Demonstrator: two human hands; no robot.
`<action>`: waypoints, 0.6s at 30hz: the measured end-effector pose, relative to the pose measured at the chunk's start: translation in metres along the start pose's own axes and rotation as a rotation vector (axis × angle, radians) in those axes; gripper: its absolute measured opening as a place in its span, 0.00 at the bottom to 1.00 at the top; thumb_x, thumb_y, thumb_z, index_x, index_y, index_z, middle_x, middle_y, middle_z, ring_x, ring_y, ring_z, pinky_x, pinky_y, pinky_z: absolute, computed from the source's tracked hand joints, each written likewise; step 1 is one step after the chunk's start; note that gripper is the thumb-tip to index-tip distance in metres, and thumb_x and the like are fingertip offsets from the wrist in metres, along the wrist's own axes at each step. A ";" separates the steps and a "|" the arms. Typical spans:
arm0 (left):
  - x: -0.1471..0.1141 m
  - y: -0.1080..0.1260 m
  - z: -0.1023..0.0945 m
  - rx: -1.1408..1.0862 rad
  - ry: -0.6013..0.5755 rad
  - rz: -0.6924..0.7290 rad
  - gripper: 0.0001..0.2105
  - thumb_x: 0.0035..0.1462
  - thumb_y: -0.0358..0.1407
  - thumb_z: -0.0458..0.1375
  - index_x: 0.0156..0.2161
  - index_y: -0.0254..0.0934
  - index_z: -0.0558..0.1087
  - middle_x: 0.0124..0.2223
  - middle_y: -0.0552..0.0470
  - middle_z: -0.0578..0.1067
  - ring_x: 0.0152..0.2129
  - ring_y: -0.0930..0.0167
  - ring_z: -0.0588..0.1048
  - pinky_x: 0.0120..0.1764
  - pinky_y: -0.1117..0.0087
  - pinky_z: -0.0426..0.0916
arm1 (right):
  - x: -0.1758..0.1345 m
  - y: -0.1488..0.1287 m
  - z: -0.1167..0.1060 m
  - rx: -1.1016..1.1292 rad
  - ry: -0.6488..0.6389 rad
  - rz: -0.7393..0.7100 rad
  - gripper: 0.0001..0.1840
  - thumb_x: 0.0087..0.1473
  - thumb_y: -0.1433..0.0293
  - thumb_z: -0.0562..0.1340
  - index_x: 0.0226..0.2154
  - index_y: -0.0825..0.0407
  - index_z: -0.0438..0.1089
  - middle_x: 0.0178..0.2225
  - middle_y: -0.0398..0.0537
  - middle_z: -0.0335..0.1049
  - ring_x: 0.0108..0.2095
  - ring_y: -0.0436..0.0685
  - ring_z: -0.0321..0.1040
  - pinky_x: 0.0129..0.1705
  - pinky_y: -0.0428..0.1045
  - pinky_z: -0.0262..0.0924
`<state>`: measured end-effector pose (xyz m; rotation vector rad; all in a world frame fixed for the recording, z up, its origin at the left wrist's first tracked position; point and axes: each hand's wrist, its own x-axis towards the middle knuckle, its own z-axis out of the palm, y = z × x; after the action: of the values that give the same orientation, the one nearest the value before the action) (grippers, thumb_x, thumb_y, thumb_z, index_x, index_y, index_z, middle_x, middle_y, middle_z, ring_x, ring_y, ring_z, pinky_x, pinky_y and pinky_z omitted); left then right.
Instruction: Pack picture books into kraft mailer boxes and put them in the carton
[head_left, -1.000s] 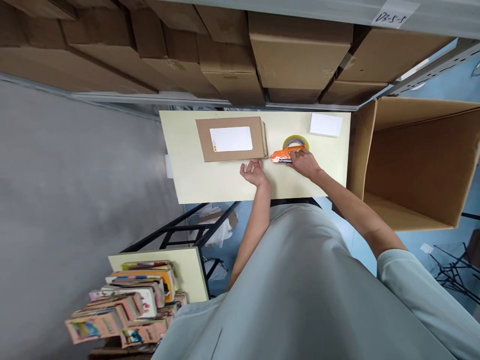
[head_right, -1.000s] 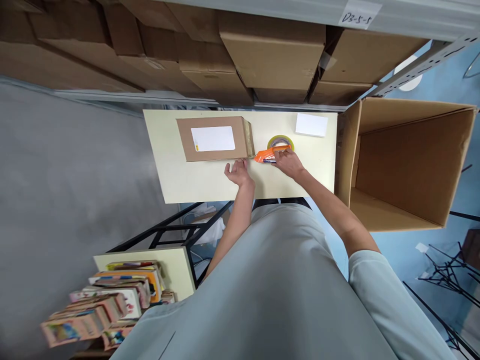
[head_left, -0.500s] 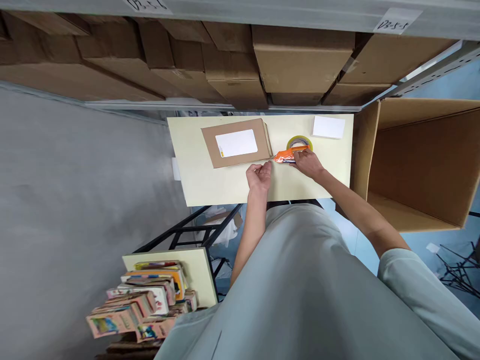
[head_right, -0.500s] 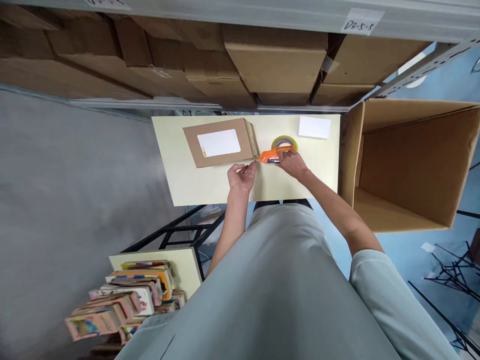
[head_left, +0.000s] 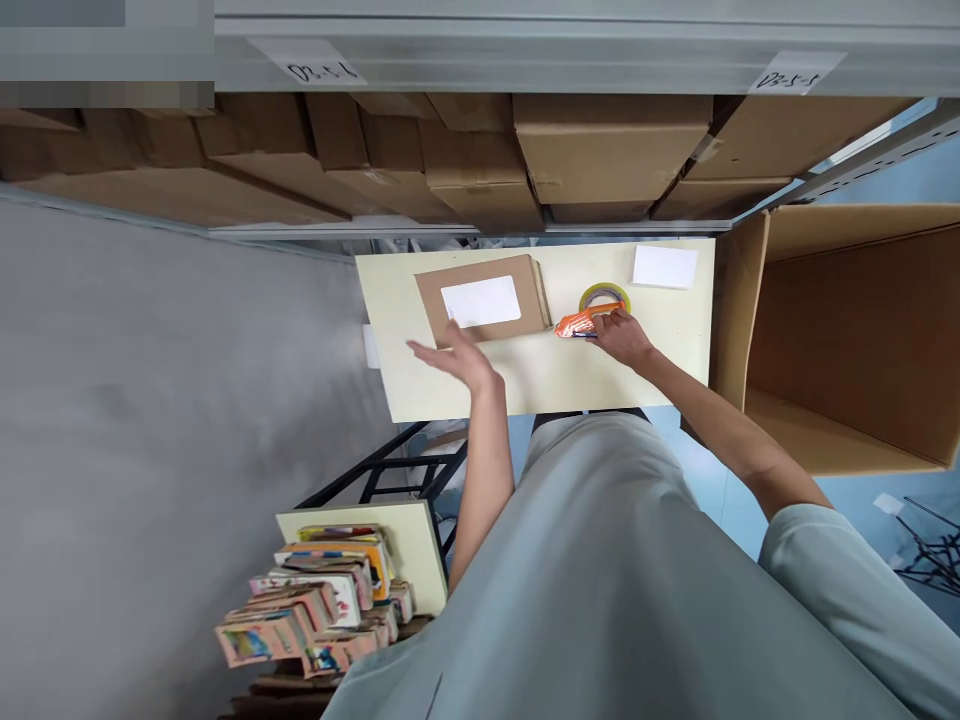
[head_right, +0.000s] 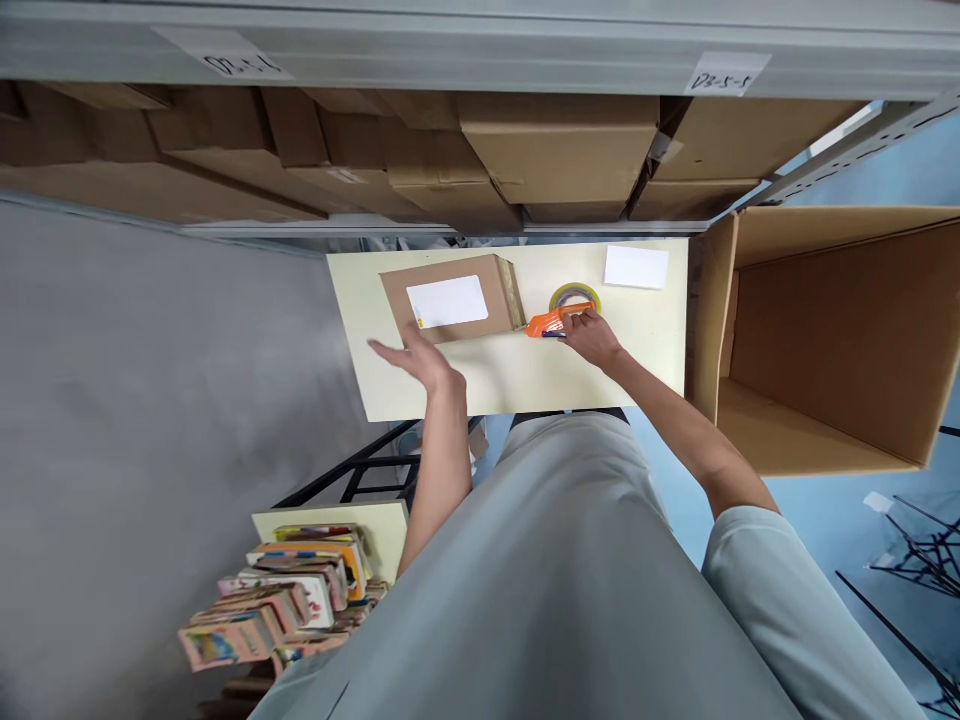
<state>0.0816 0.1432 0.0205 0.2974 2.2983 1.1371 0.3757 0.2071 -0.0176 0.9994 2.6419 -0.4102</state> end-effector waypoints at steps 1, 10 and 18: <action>0.007 0.012 0.011 0.115 0.064 0.006 0.37 0.68 0.56 0.56 0.76 0.45 0.56 0.80 0.37 0.53 0.81 0.49 0.44 0.75 0.36 0.52 | 0.000 0.000 0.002 -0.004 0.006 -0.004 0.31 0.78 0.56 0.52 0.60 0.71 0.67 0.44 0.71 0.82 0.45 0.72 0.78 0.60 0.62 0.60; 0.003 0.060 0.103 0.575 -0.067 0.227 0.39 0.69 0.62 0.53 0.76 0.42 0.65 0.85 0.40 0.38 0.80 0.40 0.33 0.72 0.21 0.37 | -0.003 -0.007 0.008 0.005 0.019 -0.014 0.25 0.78 0.61 0.53 0.58 0.67 0.70 0.43 0.66 0.81 0.43 0.68 0.76 0.58 0.61 0.61; -0.037 0.040 0.075 0.770 -0.200 0.569 0.28 0.70 0.54 0.58 0.66 0.39 0.76 0.84 0.40 0.40 0.81 0.45 0.33 0.75 0.30 0.30 | -0.050 -0.046 0.022 0.109 -0.058 -0.089 0.18 0.76 0.70 0.54 0.58 0.65 0.70 0.42 0.64 0.82 0.42 0.66 0.77 0.56 0.60 0.63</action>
<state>0.1529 0.2020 0.0297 1.3478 2.4304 0.3471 0.3836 0.1365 -0.0126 0.8897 2.6429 -0.6002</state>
